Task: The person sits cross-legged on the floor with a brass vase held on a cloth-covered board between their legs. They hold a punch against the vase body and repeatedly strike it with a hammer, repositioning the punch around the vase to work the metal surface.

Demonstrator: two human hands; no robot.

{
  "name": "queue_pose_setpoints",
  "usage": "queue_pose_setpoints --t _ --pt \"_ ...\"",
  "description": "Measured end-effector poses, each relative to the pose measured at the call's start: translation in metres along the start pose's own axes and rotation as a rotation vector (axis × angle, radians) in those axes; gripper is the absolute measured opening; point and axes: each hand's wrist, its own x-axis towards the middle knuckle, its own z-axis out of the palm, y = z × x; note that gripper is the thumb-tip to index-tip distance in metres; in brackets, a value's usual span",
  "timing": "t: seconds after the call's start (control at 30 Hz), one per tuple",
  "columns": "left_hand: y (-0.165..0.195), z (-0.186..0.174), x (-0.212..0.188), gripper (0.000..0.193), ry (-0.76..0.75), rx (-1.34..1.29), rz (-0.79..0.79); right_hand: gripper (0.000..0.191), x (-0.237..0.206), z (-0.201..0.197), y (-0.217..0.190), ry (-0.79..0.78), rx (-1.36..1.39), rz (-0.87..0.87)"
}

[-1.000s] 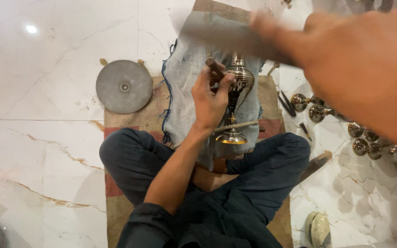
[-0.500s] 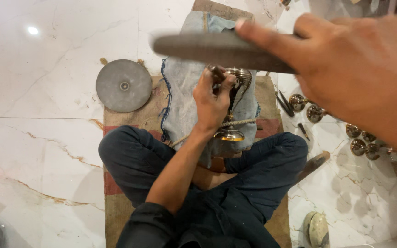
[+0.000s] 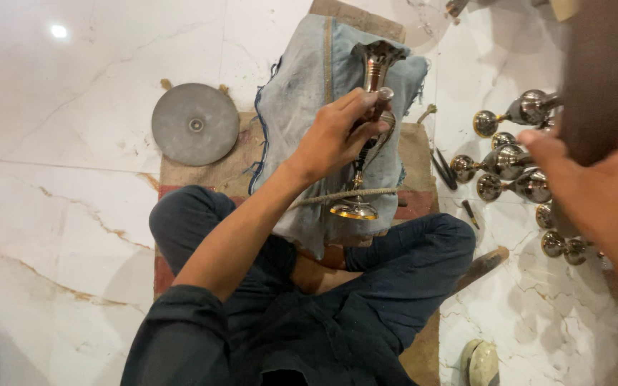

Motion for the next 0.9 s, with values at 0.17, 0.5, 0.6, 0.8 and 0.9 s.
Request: queue_pose_setpoints --t 0.17,0.5,0.6,0.8,0.9 --pt "0.002 -0.003 0.002 0.034 -0.063 0.091 0.012 0.059 0.000 -0.011 -0.020 -0.233 -0.591 -0.155" --pt "-0.009 -0.013 0.034 0.041 -0.423 0.117 0.254 0.071 -0.065 0.051 0.011 0.172 0.069 0.026" --pt "-0.009 -0.014 0.046 0.041 -0.546 0.160 0.283 0.073 -0.090 0.072 0.030 0.113 -0.304 -0.100" --pt "-0.008 -0.012 0.054 0.047 -0.673 0.185 0.283 0.070 -0.116 0.114 0.024 0.278 -0.094 0.011" --pt "-0.010 -0.013 0.051 0.048 -0.669 0.202 0.299 0.059 -0.120 0.120 0.017 0.263 0.059 0.193"
